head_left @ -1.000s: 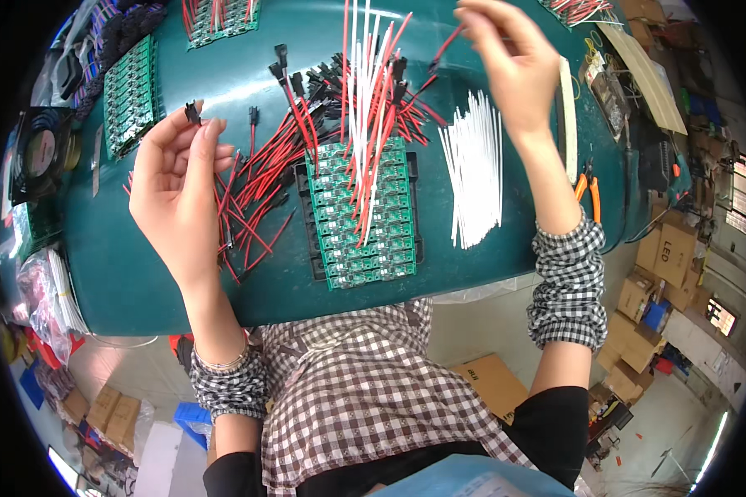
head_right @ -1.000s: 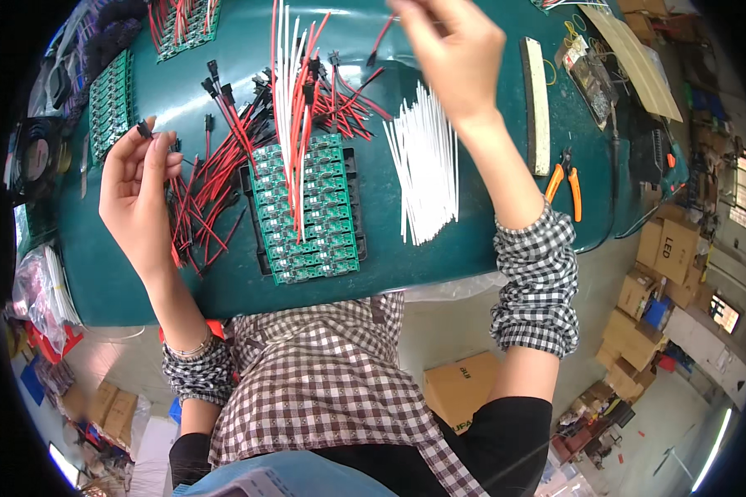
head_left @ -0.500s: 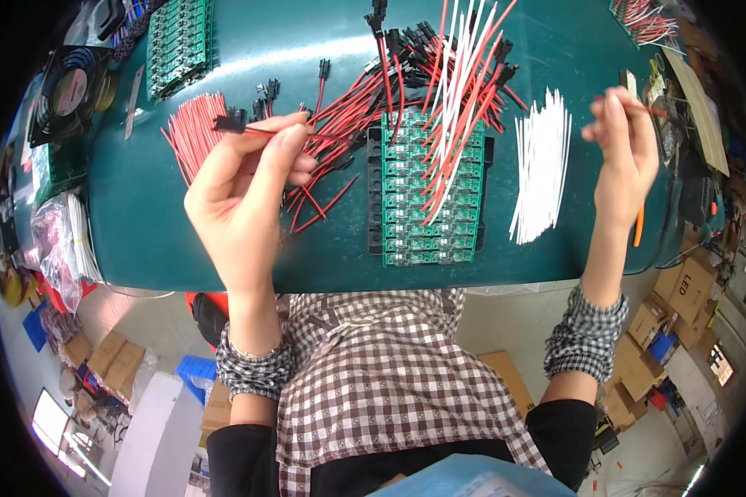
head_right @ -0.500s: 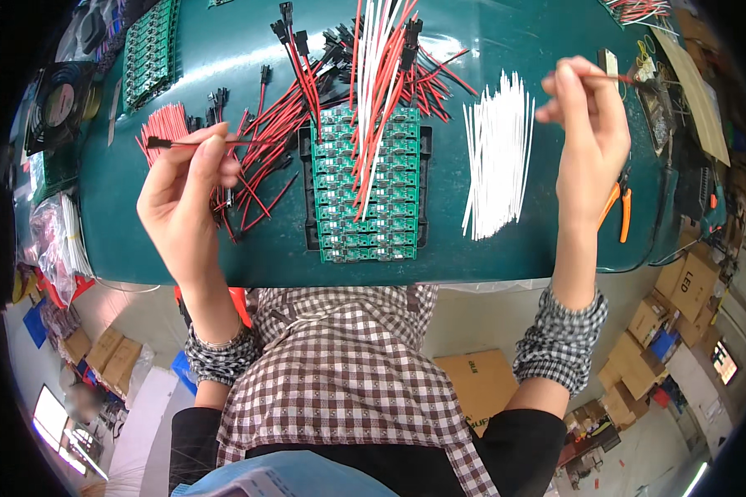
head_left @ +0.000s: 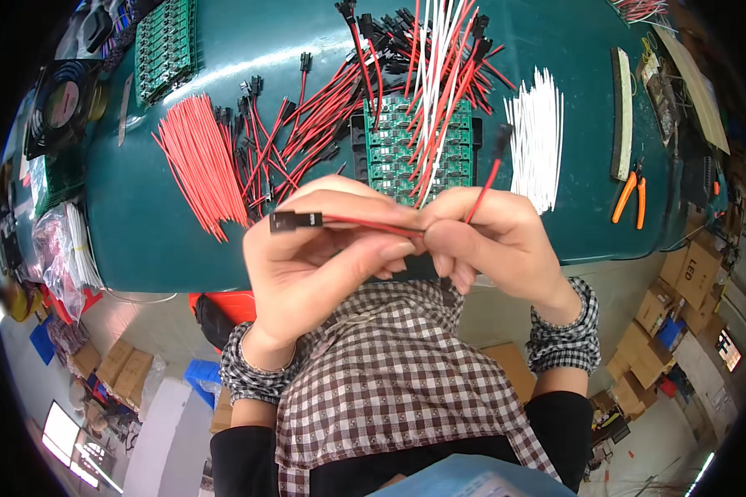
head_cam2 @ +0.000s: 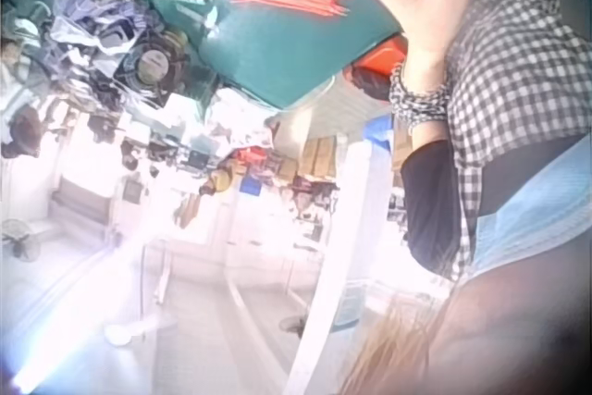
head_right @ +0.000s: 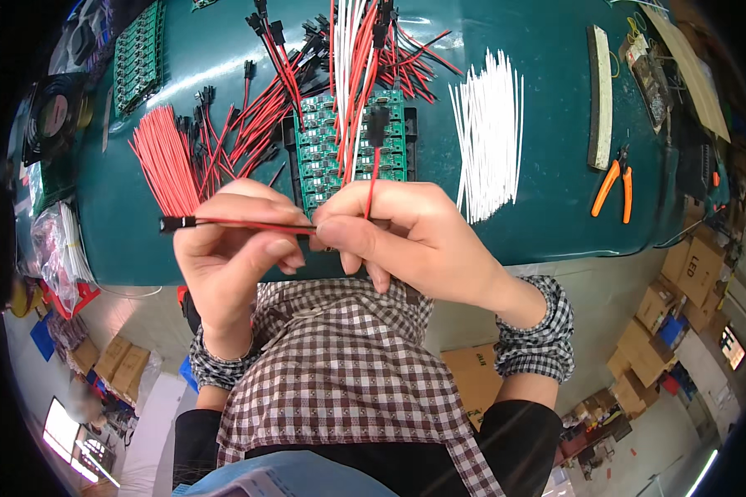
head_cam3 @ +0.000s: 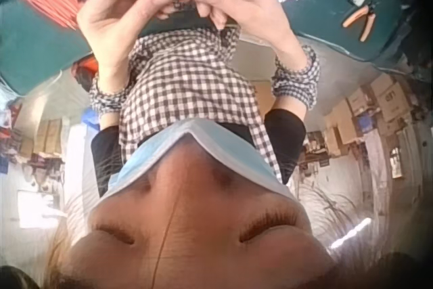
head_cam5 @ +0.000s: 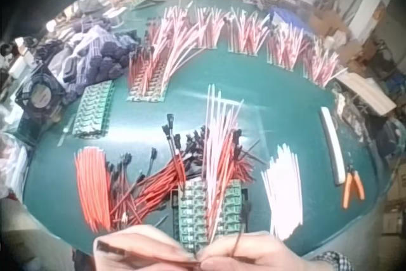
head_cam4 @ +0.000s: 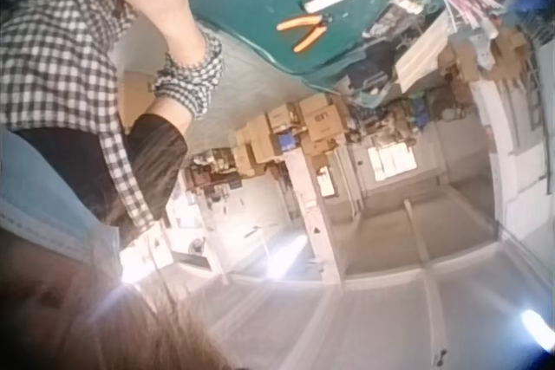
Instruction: Assembling circuit boards by inserting wires into connectors.
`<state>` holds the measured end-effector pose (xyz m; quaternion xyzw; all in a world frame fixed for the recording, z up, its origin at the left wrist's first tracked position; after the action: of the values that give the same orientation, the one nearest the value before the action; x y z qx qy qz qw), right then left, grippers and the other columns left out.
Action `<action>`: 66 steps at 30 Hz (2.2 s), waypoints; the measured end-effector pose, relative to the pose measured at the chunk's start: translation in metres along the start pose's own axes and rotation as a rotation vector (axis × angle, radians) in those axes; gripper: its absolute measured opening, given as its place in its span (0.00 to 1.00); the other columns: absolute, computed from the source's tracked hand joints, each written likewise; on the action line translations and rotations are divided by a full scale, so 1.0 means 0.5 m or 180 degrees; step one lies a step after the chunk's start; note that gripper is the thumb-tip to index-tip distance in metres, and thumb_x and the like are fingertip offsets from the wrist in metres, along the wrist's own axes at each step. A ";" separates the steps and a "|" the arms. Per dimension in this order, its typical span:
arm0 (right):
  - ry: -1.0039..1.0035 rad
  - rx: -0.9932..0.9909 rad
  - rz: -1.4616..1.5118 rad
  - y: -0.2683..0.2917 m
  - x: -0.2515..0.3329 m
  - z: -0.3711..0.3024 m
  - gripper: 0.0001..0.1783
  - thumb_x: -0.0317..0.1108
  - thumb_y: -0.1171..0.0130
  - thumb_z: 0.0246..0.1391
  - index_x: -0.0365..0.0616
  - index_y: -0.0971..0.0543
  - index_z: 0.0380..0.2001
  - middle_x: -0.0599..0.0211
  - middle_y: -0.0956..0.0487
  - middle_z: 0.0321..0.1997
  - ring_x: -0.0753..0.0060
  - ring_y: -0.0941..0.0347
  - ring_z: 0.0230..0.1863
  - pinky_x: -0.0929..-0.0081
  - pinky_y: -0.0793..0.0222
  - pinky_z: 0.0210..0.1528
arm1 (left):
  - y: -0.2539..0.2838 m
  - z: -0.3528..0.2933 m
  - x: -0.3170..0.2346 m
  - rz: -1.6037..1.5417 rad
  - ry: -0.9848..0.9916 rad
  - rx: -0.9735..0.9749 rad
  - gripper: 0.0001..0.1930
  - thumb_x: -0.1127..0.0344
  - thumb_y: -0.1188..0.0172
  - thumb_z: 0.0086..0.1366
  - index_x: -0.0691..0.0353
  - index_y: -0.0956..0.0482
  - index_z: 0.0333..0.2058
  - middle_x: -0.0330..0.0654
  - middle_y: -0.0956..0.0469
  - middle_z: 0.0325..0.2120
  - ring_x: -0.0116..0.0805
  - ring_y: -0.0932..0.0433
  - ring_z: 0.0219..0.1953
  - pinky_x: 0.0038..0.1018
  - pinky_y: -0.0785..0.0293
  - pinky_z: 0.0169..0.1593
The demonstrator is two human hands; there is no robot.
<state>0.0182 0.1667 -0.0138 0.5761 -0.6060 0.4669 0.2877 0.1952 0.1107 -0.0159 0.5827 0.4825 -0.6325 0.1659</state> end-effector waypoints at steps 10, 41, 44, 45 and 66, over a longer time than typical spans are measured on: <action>0.0403 -0.1036 -0.0484 0.037 -0.014 -0.004 0.09 0.30 0.45 0.62 0.38 0.20 0.41 0.75 0.23 0.28 0.91 0.33 0.22 0.91 0.38 0.19 | 0.049 0.036 0.044 0.0908 -0.0246 -0.1045 0.05 0.78 0.39 0.62 0.71 0.25 0.36 0.47 0.19 0.37 0.22 0.22 0.25 0.14 0.29 0.25; 0.0421 -0.1169 -0.0437 0.043 -0.055 0.010 0.11 0.31 0.49 0.64 0.35 0.21 0.39 0.77 0.31 0.15 0.90 0.40 0.12 0.89 0.48 0.14 | 0.068 0.047 0.071 0.1251 -0.0652 -0.0908 0.04 0.79 0.41 0.62 0.69 0.25 0.36 0.49 0.18 0.38 0.21 0.23 0.24 0.12 0.31 0.25; 0.0416 -0.1179 -0.0428 0.044 -0.057 0.009 0.11 0.32 0.49 0.64 0.35 0.21 0.39 0.77 0.31 0.15 0.90 0.41 0.12 0.89 0.48 0.14 | 0.068 0.049 0.070 0.1332 -0.0659 -0.0785 0.03 0.80 0.41 0.62 0.70 0.25 0.34 0.49 0.18 0.37 0.20 0.23 0.25 0.12 0.30 0.25; 0.0417 -0.1181 -0.0431 0.044 -0.058 0.009 0.11 0.32 0.49 0.64 0.35 0.21 0.39 0.77 0.31 0.15 0.90 0.41 0.12 0.89 0.48 0.14 | 0.067 0.049 0.068 0.1330 -0.0661 -0.0784 0.03 0.80 0.41 0.62 0.70 0.25 0.34 0.49 0.18 0.37 0.20 0.23 0.25 0.12 0.30 0.25; 0.0356 -0.0743 -0.0125 0.062 -0.059 0.001 0.13 0.34 0.51 0.65 0.37 0.22 0.39 0.74 0.25 0.26 0.89 0.35 0.20 0.89 0.37 0.20 | 0.053 0.056 0.044 0.1950 -0.0637 -0.0893 0.05 0.80 0.38 0.59 0.71 0.25 0.32 0.45 0.19 0.35 0.21 0.23 0.25 0.15 0.28 0.28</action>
<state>-0.0067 0.1757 -0.0477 0.5236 -0.6278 0.4189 0.3952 0.1937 0.0830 -0.0509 0.6070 0.3489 -0.5349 0.4729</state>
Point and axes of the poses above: each hand's wrist, its own z-axis towards the middle knuckle, its own y-axis out of the back of the hand, x = y × z, the point moved 3 cm from there along z, towards the middle knuckle
